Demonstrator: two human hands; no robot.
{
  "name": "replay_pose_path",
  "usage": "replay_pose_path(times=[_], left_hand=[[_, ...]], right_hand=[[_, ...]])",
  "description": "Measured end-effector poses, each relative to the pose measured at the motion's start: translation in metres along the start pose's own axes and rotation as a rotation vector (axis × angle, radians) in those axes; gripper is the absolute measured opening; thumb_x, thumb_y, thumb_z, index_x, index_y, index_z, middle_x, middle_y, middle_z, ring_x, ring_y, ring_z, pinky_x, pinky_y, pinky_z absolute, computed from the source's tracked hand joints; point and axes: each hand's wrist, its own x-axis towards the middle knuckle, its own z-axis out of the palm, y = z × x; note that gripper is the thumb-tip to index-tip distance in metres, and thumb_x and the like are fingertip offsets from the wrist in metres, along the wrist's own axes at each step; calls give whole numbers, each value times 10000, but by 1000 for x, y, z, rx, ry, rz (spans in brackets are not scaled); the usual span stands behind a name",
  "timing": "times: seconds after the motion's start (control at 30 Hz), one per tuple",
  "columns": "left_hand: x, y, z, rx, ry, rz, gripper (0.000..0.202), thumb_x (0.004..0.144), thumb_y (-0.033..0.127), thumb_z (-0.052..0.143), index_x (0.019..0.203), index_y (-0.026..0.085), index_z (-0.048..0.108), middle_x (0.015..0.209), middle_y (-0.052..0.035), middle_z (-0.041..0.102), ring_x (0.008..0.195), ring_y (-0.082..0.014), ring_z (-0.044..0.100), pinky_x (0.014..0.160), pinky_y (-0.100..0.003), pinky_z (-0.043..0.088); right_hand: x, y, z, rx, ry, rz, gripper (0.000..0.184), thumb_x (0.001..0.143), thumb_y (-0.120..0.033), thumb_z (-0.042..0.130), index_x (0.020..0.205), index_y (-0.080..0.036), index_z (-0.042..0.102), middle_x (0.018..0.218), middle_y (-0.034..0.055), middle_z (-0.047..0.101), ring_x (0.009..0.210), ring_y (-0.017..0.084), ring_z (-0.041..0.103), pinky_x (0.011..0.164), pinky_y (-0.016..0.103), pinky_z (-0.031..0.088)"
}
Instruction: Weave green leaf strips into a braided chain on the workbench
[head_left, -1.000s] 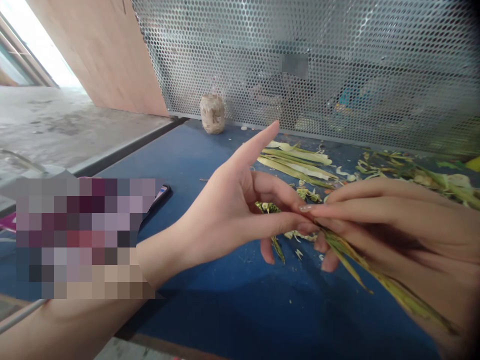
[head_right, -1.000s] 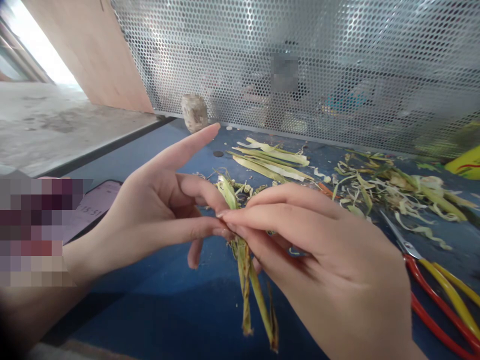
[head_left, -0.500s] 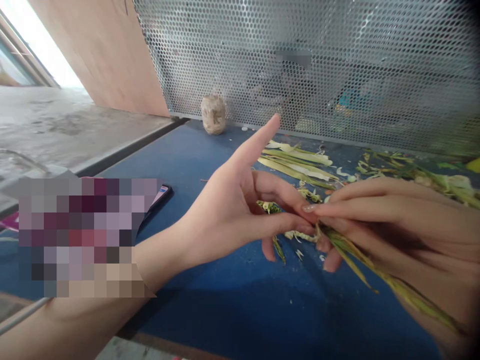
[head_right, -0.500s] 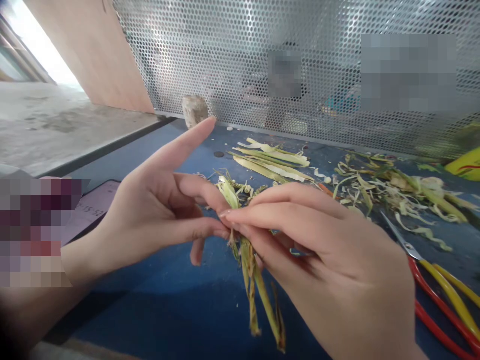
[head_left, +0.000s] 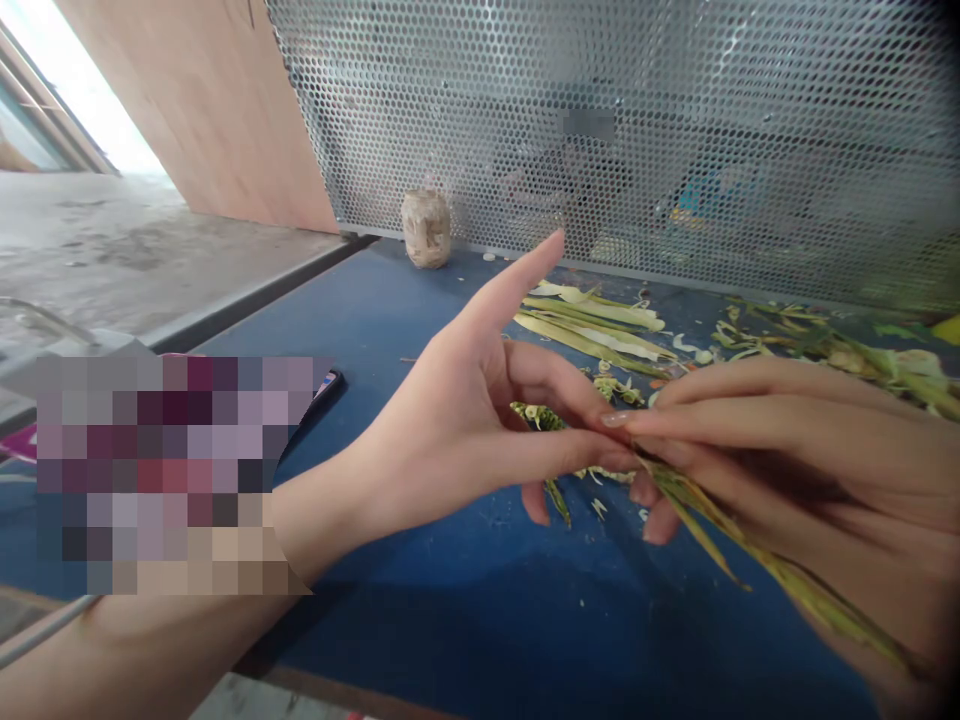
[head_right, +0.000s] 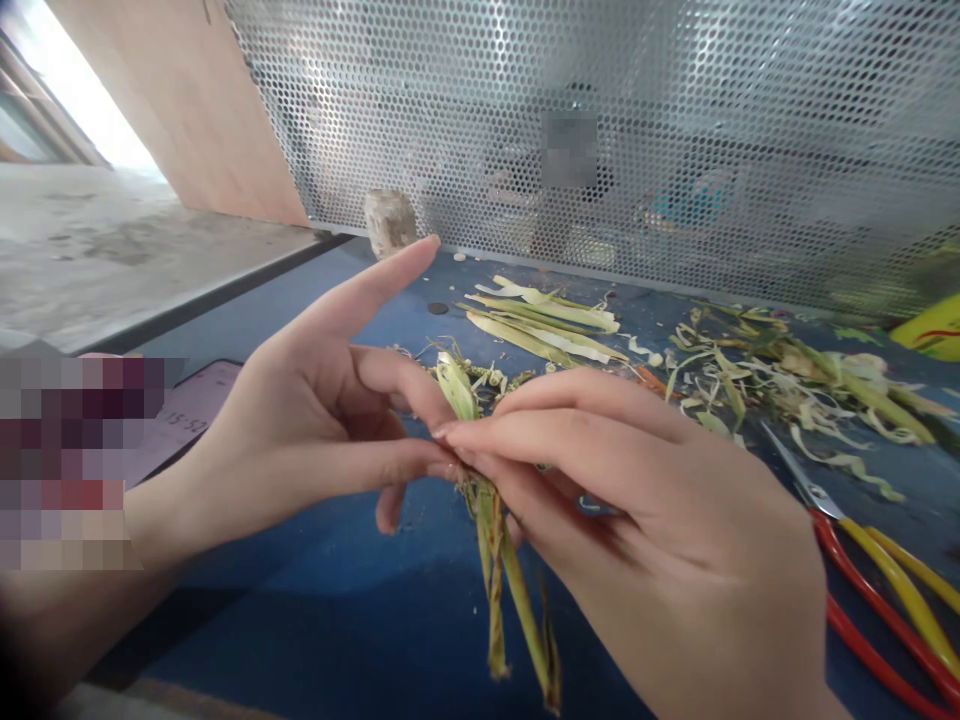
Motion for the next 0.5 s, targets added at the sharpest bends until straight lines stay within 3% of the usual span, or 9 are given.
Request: replay_pose_path(times=[0.17,0.3,0.5], left_hand=[[1,1,2,-33,20,-51,922,658,-14,620,1367,300,120,651,68,606,444,-96,581,363,-168,494],[2,1,0,-19,12,-87,959,624,7,657,1369,297,127,660,54,612,530,-127,611,353,-151,479],[3,0,-2,-57,5,-166,907,621,23,663,1363,262,200,649,67,595,389,-39,484,296,-116,356]], right_hand=[[1,-3,2,5,14,17,150,819,-407,510,815,-422,660,851,-67,629,740,148,591,640,283,458],[1,-3,1,-4,-13,19,148,819,-411,506,832,-447,650,852,-72,624,761,155,588,639,291,456],[1,-2,3,5,-19,11,161,825,-411,497,838,-457,651,840,-76,618,735,140,586,657,277,468]])
